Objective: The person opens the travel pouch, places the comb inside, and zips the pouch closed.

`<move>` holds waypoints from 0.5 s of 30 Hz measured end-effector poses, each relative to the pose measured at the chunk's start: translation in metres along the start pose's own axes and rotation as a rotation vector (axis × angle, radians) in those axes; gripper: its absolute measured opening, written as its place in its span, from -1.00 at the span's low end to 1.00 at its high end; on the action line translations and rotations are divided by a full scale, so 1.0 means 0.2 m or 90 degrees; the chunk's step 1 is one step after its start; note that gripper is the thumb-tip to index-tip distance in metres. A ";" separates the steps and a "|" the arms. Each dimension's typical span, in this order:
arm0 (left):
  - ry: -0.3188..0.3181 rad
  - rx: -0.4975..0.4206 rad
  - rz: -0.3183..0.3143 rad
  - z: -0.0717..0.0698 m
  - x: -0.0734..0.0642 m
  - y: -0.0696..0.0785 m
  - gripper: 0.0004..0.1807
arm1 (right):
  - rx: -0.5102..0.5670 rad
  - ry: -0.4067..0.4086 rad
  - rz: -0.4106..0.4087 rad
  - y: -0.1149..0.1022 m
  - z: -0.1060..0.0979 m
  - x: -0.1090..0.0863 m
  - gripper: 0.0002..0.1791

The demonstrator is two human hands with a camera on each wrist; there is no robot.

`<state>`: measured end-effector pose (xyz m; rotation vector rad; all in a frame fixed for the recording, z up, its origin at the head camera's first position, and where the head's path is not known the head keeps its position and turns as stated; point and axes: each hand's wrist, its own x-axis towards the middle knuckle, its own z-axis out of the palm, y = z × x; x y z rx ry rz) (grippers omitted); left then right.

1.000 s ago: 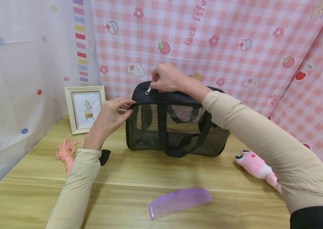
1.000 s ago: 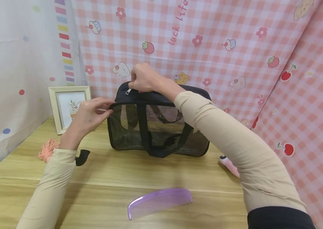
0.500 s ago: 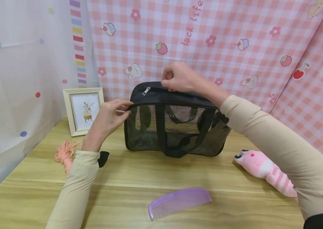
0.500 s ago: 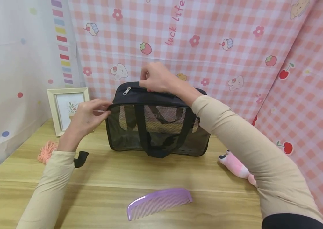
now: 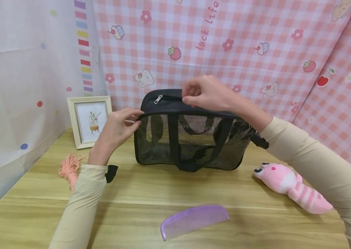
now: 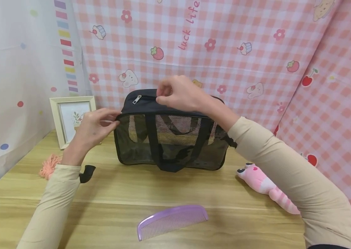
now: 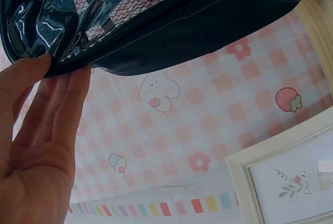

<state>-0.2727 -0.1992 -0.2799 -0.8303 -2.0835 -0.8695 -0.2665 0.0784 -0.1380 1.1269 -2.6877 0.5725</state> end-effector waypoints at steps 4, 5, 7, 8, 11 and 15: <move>0.001 -0.005 0.001 0.00 0.00 -0.01 -0.69 | 0.006 -0.001 -0.038 -0.05 0.02 -0.07 -0.83; 0.001 -0.006 0.002 0.00 -0.01 -0.01 -0.69 | 0.010 -0.005 -0.052 -0.06 0.03 -0.09 -0.82; 0.002 -0.008 0.004 -0.01 -0.01 -0.01 -0.69 | 0.025 -0.016 -0.084 -0.07 0.06 -0.13 -0.82; 0.002 -0.009 0.004 -0.01 -0.01 -0.01 -0.69 | 0.031 -0.021 -0.102 -0.08 0.07 -0.15 -0.82; 0.000 -0.013 0.007 -0.01 0.00 -0.01 -0.70 | 0.039 -0.031 -0.150 -0.09 0.12 -0.22 -0.83; -0.004 -0.013 0.005 -0.01 0.00 -0.01 -0.71 | 0.032 -0.041 -0.192 -0.12 0.21 -0.33 -0.81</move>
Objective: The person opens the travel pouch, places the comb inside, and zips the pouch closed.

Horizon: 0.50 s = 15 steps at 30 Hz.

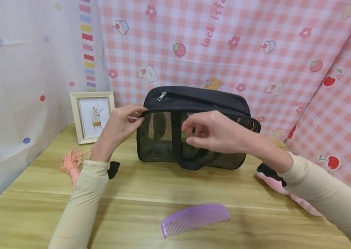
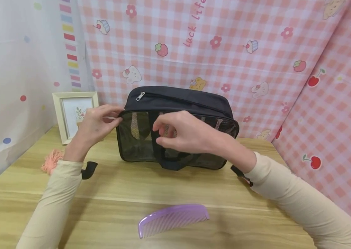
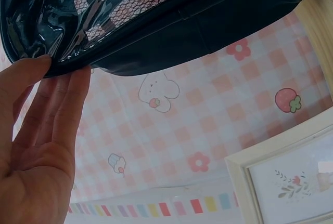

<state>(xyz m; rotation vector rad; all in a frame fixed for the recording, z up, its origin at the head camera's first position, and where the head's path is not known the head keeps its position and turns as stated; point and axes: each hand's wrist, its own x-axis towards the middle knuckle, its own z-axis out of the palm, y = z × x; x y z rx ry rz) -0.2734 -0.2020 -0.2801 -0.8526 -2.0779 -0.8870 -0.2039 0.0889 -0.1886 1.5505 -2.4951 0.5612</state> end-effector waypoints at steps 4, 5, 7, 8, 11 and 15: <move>-0.003 0.005 -0.007 0.00 0.00 0.00 -0.70 | 0.007 -0.026 -0.018 -0.06 0.09 -0.09 -0.76; -0.004 0.005 -0.009 0.00 0.00 0.00 -0.70 | 0.006 -0.033 -0.019 -0.07 0.11 -0.11 -0.76; -0.006 0.007 -0.012 0.00 0.00 0.00 -0.70 | 0.003 -0.048 -0.015 -0.09 0.15 -0.16 -0.75; -0.006 0.007 -0.012 0.00 0.00 0.00 -0.70 | -0.003 -0.054 -0.014 -0.10 0.16 -0.18 -0.74; -0.007 0.007 -0.013 0.00 0.00 0.01 -0.70 | -0.028 -0.060 -0.006 -0.12 0.21 -0.24 -0.73; -0.005 0.005 -0.012 0.00 0.00 0.00 -0.71 | -0.055 -0.053 0.003 -0.11 0.29 -0.31 -0.70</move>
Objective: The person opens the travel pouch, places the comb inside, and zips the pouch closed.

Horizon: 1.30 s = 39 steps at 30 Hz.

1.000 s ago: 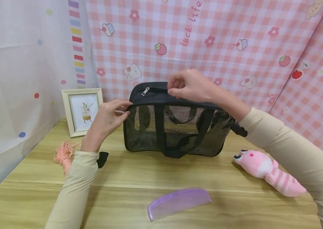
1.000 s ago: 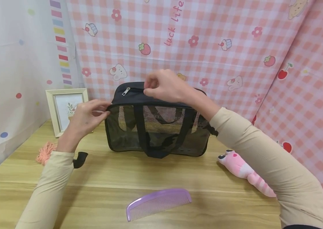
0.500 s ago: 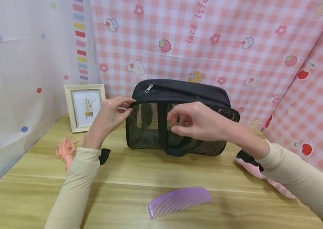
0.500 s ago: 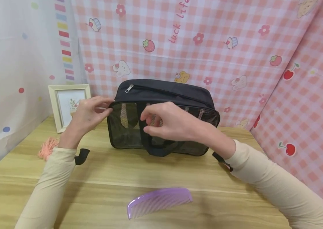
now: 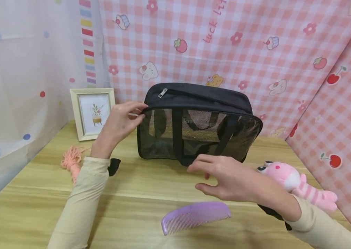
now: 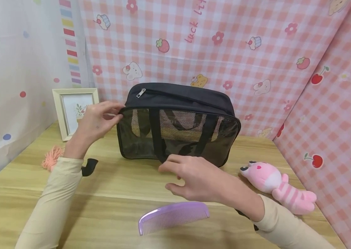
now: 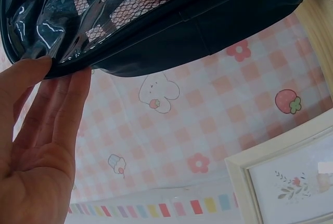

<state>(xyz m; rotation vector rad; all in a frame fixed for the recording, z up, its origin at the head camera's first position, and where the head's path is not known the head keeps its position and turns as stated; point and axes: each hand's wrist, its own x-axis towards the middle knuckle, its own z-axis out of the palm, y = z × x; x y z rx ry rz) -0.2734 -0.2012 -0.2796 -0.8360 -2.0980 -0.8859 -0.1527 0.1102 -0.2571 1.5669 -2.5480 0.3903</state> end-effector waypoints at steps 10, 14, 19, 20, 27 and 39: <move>-0.004 -0.007 -0.009 0.00 0.00 0.00 -0.72 | -0.027 -0.006 0.059 0.08 0.22 -0.10 -0.64; -0.004 -0.007 -0.007 0.00 0.01 0.00 -0.72 | -0.044 -0.068 0.125 0.10 0.26 -0.14 -0.61; -0.004 -0.004 -0.012 0.00 0.02 0.00 -0.71 | -0.056 -0.110 0.165 0.12 0.29 -0.18 -0.56; -0.004 -0.002 -0.014 0.00 0.01 0.00 -0.71 | -0.055 -0.115 0.168 0.13 0.29 -0.19 -0.55; -0.002 -0.001 -0.020 0.00 0.01 0.00 -0.71 | -0.037 -0.156 0.202 0.17 0.32 -0.22 -0.51; 0.014 0.005 -0.021 0.02 0.00 0.01 -0.70 | 0.052 -0.237 0.249 0.26 0.39 -0.27 -0.55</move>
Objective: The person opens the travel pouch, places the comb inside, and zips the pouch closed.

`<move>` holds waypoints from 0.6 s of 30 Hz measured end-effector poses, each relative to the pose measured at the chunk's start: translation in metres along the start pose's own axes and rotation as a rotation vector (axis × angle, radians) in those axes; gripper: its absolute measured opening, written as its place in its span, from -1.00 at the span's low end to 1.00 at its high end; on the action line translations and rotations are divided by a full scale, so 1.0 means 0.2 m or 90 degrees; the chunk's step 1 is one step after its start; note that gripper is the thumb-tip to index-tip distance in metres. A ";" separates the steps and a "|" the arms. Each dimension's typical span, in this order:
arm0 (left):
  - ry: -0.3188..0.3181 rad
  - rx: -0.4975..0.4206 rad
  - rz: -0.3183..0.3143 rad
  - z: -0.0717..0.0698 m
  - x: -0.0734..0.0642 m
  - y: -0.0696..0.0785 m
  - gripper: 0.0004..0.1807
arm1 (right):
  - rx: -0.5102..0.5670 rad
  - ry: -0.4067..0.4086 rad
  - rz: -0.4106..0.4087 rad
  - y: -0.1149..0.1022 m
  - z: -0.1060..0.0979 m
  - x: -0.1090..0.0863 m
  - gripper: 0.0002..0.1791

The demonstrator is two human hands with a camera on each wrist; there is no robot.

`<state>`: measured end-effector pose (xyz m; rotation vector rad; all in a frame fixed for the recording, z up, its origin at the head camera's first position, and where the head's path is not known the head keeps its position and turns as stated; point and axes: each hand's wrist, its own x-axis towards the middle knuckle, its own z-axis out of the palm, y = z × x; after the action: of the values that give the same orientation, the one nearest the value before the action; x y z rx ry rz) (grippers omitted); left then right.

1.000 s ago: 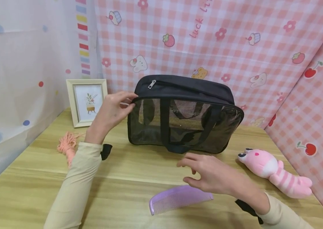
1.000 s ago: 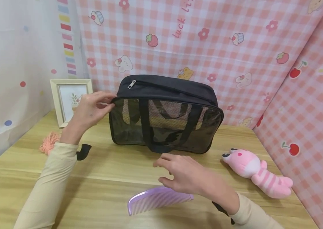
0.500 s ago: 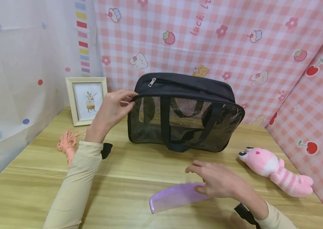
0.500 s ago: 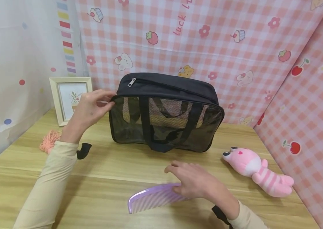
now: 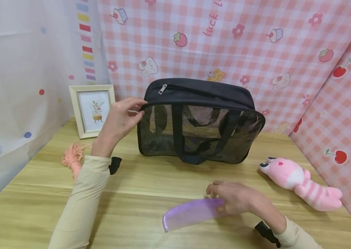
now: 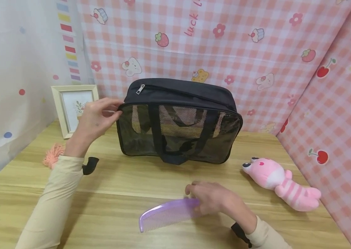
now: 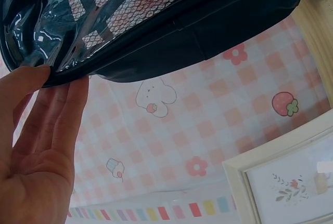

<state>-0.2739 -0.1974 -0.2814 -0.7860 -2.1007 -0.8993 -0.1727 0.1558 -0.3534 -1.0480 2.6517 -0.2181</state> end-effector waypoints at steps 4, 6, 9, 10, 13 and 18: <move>0.003 -0.005 0.001 0.00 0.00 0.01 -0.69 | -0.001 -0.003 0.000 0.02 0.03 0.01 -0.58; 0.002 -0.004 0.000 0.00 0.00 0.01 -0.69 | -0.005 -0.004 0.008 0.02 0.04 0.02 -0.58; -0.001 -0.002 -0.004 0.01 0.00 0.02 -0.69 | -0.012 -0.005 0.015 0.02 0.05 0.02 -0.58; -0.002 -0.001 -0.006 0.01 -0.01 0.02 -0.69 | -0.013 -0.005 0.015 0.03 0.05 0.02 -0.58; -0.004 0.002 -0.012 0.01 -0.01 0.03 -0.69 | -0.002 -0.010 0.012 0.03 0.06 0.02 -0.60; -0.005 0.006 -0.014 0.00 -0.01 0.04 -0.69 | 0.027 -0.030 0.015 0.04 0.06 0.03 -0.62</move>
<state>-0.2677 -0.1936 -0.2801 -0.7644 -2.1220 -0.8992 -0.1791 0.1572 -0.3686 -0.9951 2.6041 -0.2404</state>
